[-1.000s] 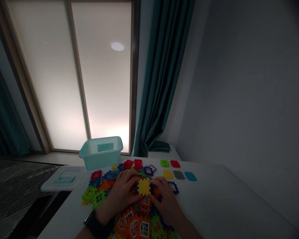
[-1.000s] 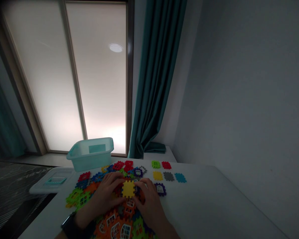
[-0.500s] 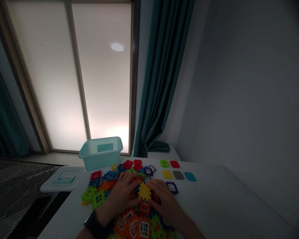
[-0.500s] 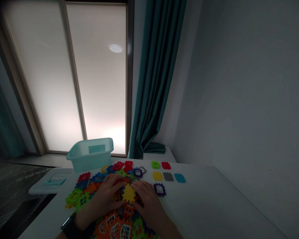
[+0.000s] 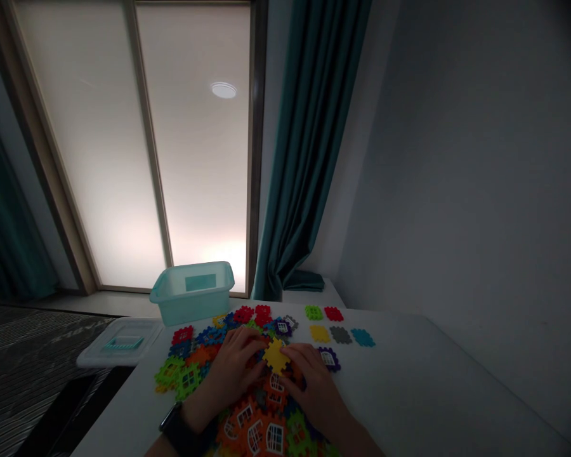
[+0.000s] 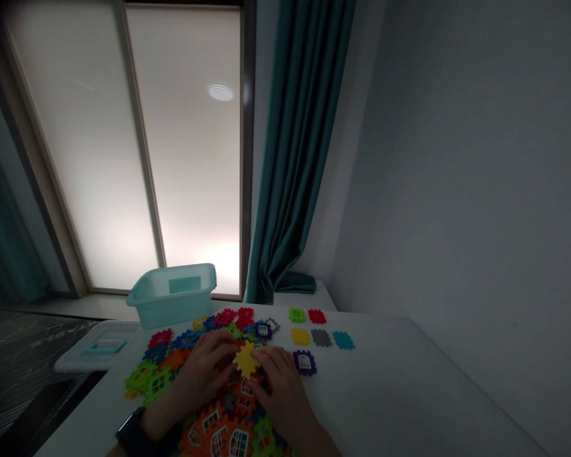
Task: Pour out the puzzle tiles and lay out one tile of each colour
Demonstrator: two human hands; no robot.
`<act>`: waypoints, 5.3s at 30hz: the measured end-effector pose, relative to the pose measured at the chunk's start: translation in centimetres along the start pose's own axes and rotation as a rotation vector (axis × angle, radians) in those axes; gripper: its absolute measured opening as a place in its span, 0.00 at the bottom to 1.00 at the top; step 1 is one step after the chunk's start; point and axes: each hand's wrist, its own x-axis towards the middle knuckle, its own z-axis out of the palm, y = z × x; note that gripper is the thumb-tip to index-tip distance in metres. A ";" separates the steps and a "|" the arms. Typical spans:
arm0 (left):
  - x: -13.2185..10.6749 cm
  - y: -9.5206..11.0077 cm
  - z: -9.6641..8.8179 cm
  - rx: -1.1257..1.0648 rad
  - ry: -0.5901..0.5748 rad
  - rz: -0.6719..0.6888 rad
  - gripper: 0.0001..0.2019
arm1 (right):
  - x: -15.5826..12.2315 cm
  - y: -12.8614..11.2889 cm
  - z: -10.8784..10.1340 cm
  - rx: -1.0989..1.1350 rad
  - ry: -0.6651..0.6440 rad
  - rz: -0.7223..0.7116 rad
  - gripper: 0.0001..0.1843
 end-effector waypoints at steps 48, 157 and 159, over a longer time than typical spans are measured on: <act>0.1 -0.4 -0.6 -0.133 -0.048 -0.067 0.20 | 0.5 0.2 -0.7 -0.057 0.093 -0.135 0.12; 10.4 0.7 5.4 0.081 -0.269 0.096 0.19 | 2.9 9.0 -6.5 -0.225 0.007 -0.076 0.11; 11.3 0.5 6.3 0.080 -0.308 0.102 0.17 | 2.9 10.3 -6.7 -0.229 -0.015 -0.051 0.12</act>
